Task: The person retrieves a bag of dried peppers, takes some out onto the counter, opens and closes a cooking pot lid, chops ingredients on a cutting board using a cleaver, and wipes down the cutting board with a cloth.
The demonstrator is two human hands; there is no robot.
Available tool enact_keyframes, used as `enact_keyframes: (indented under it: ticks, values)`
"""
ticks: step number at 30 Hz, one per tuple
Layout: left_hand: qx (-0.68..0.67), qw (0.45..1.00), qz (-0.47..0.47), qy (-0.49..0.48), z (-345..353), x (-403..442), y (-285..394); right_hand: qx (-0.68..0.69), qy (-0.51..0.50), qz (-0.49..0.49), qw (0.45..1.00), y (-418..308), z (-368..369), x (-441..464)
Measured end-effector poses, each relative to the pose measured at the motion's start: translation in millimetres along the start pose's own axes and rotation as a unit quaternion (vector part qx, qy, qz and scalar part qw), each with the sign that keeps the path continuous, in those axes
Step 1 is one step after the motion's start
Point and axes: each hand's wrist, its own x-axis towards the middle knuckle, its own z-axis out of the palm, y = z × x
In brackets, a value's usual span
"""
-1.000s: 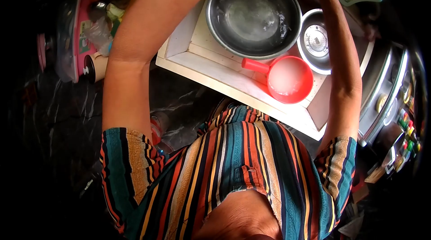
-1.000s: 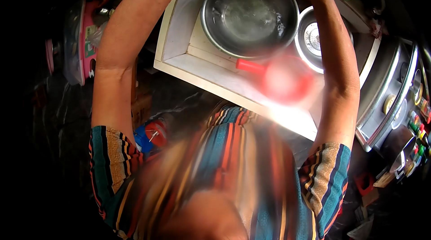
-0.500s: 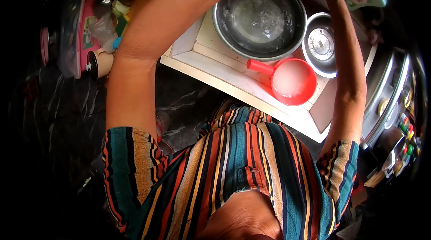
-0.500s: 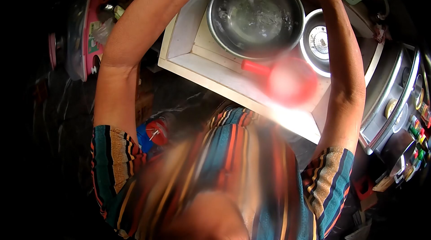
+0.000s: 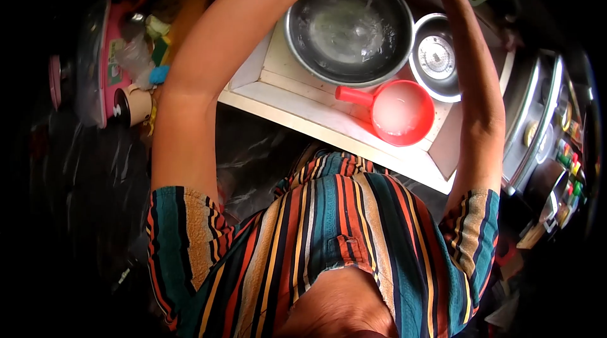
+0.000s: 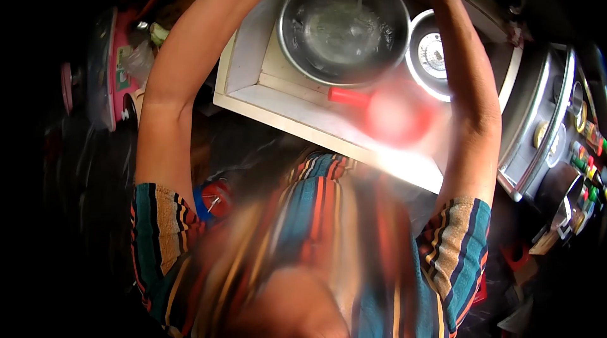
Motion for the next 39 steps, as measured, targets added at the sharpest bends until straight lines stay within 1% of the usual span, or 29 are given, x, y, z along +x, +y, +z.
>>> enact_keyframes:
  ticks: [1, 2, 3, 4, 6, 7, 8, 10, 11, 12, 14, 15, 16, 17, 18, 19, 20, 21, 22, 25, 26, 27, 28, 30, 31, 32, 35, 38, 39]
  values:
    - [0.023, 1.000, 0.015, -0.004, -6.4, 5.1, -3.1, -0.004, 0.005, -0.001, 1.000, 11.7, 5.0, 8.0]
    - [0.047, 0.998, 0.030, -0.006, -10.0, 11.4, -5.9, -0.072, 0.082, -0.088, 0.990, 23.9, 12.0, 13.7]
    - [0.081, 0.993, 0.024, 0.087, 16.6, -9.2, -1.7, -0.139, 0.157, -0.174, 0.962, 25.1, 13.5, 13.3]
    - [0.083, 0.993, 0.024, 0.083, 12.4, -3.3, -6.6, -0.140, 0.161, -0.173, 0.962, 26.7, 11.6, 13.0]
    - [0.064, 0.996, 0.025, 0.066, 0.3, 7.1, -21.2, -0.121, 0.076, -0.136, 0.980, 7.6, 14.4, 0.0]
    - [0.048, 0.996, -0.002, 0.075, -4.4, 13.7, -27.1, -0.146, 0.084, -0.144, 0.975, 4.1, 21.3, 0.4]
    - [0.052, 0.996, -0.002, 0.069, -0.8, 13.8, -33.4, -0.130, 0.052, -0.100, 0.985, -24.8, 16.3, -19.5]
    - [-0.012, 0.990, -0.021, 0.141, -3.4, 15.0, -40.9, -0.137, 0.049, -0.108, 0.984, -12.5, 23.5, -8.6]
    - [0.005, 0.991, -0.009, 0.135, -9.6, 21.4, -44.7, -0.118, 0.034, -0.141, 0.982, 0.4, 22.3, -3.2]
    - [0.006, 0.992, -0.008, 0.129, -18.4, 31.3, -55.9, -0.120, 0.039, -0.142, 0.982, 10.4, 17.7, -6.7]
    - [-0.124, 0.972, -0.006, 0.199, -35.2, 51.3, -69.1, -0.204, 0.092, -0.329, 0.918, 16.4, 11.6, -19.3]
    - [-0.149, 0.968, -0.009, 0.204, -12.4, 31.1, -53.7, -0.130, 0.079, -0.268, 0.951, 1.8, 7.2, -42.1]
    - [-0.191, 0.957, -0.008, 0.218, -16.9, 35.5, -58.4, -0.054, 0.065, -0.206, 0.975, -22.4, 2.2, -74.1]
    - [-0.246, 0.943, 0.002, 0.222, -21.3, 40.7, -64.1, 0.045, 0.065, -0.192, 0.978, -28.0, 5.4, -104.5]
    - [-0.301, 0.927, 0.010, 0.224, -25.2, 45.2, -71.2, 0.074, 0.039, -0.179, 0.980, -33.1, 7.3, -133.8]
    - [-0.318, 0.918, 0.048, 0.233, -23.2, 33.1, -82.3, 0.094, -0.007, -0.122, 0.988, -36.6, 4.1, -181.6]
    - [-0.345, 0.903, 0.056, 0.251, -25.7, 34.6, -90.6, 0.167, -0.036, -0.064, 0.983, -27.6, 14.0, -204.7]
    - [-0.372, 0.891, 0.049, 0.256, -30.3, 34.3, -99.5, 0.179, -0.017, -0.060, 0.982, -26.3, 24.4, -227.9]
    - [-0.374, 0.884, 0.046, 0.277, -33.5, 34.8, -106.4, 0.227, -0.027, -0.040, 0.973, -18.1, 37.1, -245.3]
    - [-0.359, 0.903, 0.072, 0.226, -40.4, 21.0, -138.7, 0.294, -0.010, 0.039, 0.955, -10.7, 51.3, -283.6]
    - [-0.388, 0.886, 0.040, 0.251, -54.4, 29.7, -153.0, 0.311, -0.018, 0.067, 0.948, -17.0, 41.5, -288.9]
    - [-0.394, 0.879, 0.042, 0.265, -54.2, 28.6, -161.9, 0.282, 0.009, 0.019, 0.959, -2.4, 48.7, -294.6]
    - [-0.421, 0.864, 0.008, 0.276, -64.0, 35.5, -170.7, 0.212, 0.007, -0.034, 0.977, 1.9, 43.4, -297.3]
    - [-0.452, 0.828, -0.037, 0.331, -65.6, 40.5, -185.5, 0.126, 0.030, -0.060, 0.990, 5.0, 33.7, -296.5]
    - [-0.449, 0.827, -0.047, 0.335, -60.9, 42.4, -193.4, 0.132, 0.068, -0.082, 0.986, 4.8, 30.5, -289.7]
    - [-0.448, 0.825, -0.054, 0.340, -57.9, 43.6, -199.5, 0.125, 0.073, -0.081, 0.986, 8.7, 28.1, -288.0]
    - [-0.453, 0.826, -0.063, 0.329, -55.2, 46.2, -205.6, 0.165, 0.012, -0.013, 0.986, 16.8, 23.9, -290.1]
    - [-0.452, 0.831, -0.052, 0.320, -66.2, 48.8, -208.2, 0.173, -0.041, -0.026, 0.984, 17.7, 23.3, -297.2]
    - [-0.453, 0.827, -0.046, 0.331, -67.6, 48.8, -204.7, 0.174, -0.069, -0.013, 0.982, 14.8, 19.2, -299.8]
